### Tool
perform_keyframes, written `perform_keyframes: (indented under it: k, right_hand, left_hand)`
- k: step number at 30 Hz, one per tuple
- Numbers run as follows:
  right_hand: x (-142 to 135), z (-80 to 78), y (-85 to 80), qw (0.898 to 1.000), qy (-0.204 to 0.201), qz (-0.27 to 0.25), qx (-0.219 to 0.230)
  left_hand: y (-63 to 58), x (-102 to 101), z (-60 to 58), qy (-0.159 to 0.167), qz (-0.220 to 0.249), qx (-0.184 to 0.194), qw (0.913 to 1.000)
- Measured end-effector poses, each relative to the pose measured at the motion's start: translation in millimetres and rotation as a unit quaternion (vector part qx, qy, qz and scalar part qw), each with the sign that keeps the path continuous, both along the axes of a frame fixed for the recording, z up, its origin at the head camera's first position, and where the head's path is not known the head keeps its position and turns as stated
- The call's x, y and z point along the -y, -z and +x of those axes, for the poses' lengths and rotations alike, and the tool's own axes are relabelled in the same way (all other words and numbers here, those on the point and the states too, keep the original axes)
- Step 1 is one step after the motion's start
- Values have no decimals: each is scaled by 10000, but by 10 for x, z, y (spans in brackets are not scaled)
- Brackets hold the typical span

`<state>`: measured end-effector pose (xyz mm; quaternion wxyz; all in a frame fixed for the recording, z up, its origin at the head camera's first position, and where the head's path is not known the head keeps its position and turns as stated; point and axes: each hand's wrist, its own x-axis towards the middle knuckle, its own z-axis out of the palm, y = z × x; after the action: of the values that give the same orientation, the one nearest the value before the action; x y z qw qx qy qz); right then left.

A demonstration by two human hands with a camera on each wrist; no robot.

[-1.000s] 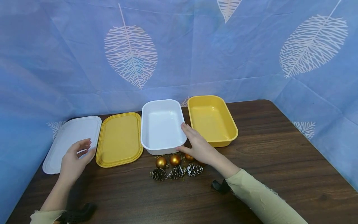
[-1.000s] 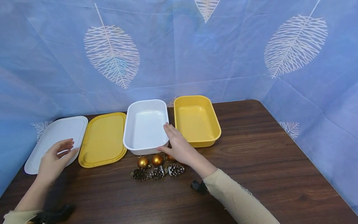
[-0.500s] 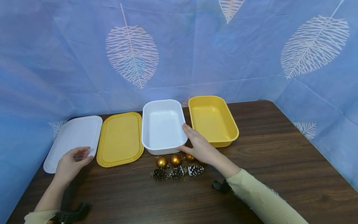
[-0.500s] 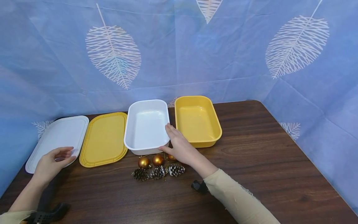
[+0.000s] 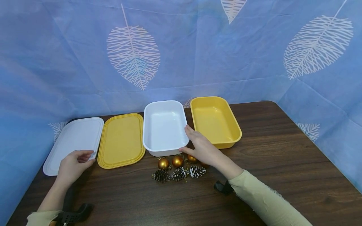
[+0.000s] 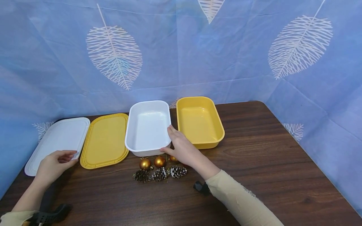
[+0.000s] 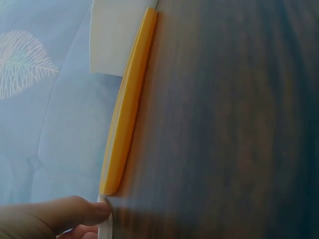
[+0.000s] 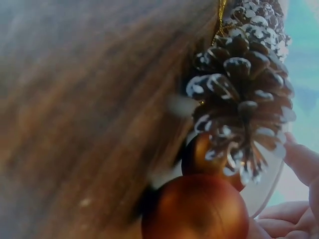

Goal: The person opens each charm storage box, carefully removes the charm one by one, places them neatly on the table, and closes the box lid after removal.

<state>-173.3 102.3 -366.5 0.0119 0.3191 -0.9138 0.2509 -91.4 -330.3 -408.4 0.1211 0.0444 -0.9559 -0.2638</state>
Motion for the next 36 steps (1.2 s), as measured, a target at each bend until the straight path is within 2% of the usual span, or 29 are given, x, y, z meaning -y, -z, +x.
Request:
perform_keyframes:
  k: [4,10,14,20,24,31,36]
  right_hand:
    - [-2,9,8,10000,-68,5,10]
    - [-5,12,22,9999,-107,29,-48]
    - [-3,15,24,9999,-106,46,-54]
    - [-1,13,27,9999,-100,69,-77]
    - [-3,13,28,9999,-95,87,-89]
    - [-8,11,34,9999,-110,84,-98]
    - [-11,5,39,9998,-124,71,-120]
  left_hand:
    - [-17,-20,-3,51,-87,27,9999]
    - [-22,-55,-17,81,-280,-146,9995]
    - [-22,-64,-27,120,-322,-92,9994]
    - [-34,-80,-29,41,-365,-89,9993]
    - [-70,-109,-18,-158,-371,-316,9987]
    - [-185,-176,-7,-699,-249,-1007,9921]
    - [-255,-209,5,-1134,-161,-1193,9862]
